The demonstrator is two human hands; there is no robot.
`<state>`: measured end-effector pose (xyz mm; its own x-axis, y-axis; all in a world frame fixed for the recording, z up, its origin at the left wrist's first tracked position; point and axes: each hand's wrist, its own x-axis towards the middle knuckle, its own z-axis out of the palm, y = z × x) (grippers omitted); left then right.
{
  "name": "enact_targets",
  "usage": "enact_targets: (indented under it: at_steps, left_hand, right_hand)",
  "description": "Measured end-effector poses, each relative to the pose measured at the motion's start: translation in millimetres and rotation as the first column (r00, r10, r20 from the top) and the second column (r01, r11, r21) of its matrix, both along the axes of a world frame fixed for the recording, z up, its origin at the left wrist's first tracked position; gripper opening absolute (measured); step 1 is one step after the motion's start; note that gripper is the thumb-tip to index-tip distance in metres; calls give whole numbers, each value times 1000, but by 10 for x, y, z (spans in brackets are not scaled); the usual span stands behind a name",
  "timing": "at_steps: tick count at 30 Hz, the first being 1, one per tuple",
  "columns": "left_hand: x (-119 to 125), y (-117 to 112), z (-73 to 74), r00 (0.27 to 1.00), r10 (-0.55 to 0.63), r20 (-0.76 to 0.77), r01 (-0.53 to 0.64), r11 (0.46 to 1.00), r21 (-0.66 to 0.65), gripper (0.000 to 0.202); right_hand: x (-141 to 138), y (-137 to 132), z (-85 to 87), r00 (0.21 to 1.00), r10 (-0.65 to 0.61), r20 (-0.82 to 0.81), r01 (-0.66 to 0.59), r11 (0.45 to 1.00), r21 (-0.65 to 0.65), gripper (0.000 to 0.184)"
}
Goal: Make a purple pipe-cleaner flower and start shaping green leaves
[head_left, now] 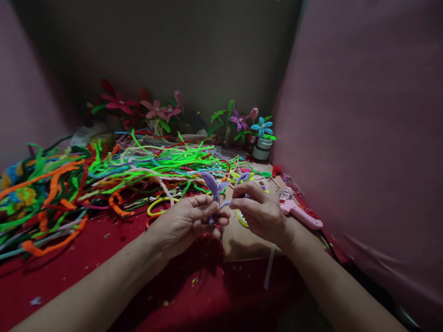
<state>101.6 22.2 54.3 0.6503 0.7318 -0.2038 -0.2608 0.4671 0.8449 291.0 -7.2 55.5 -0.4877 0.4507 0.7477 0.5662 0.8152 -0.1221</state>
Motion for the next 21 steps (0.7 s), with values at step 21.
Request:
enact_targets:
  at_steps: [21]
  left_hand:
    - [32, -87, 13, 990, -138, 37, 128, 971, 201, 13]
  right_hand:
    - [-92, -108, -143, 674, -54, -737, -197, 948, -250, 15]
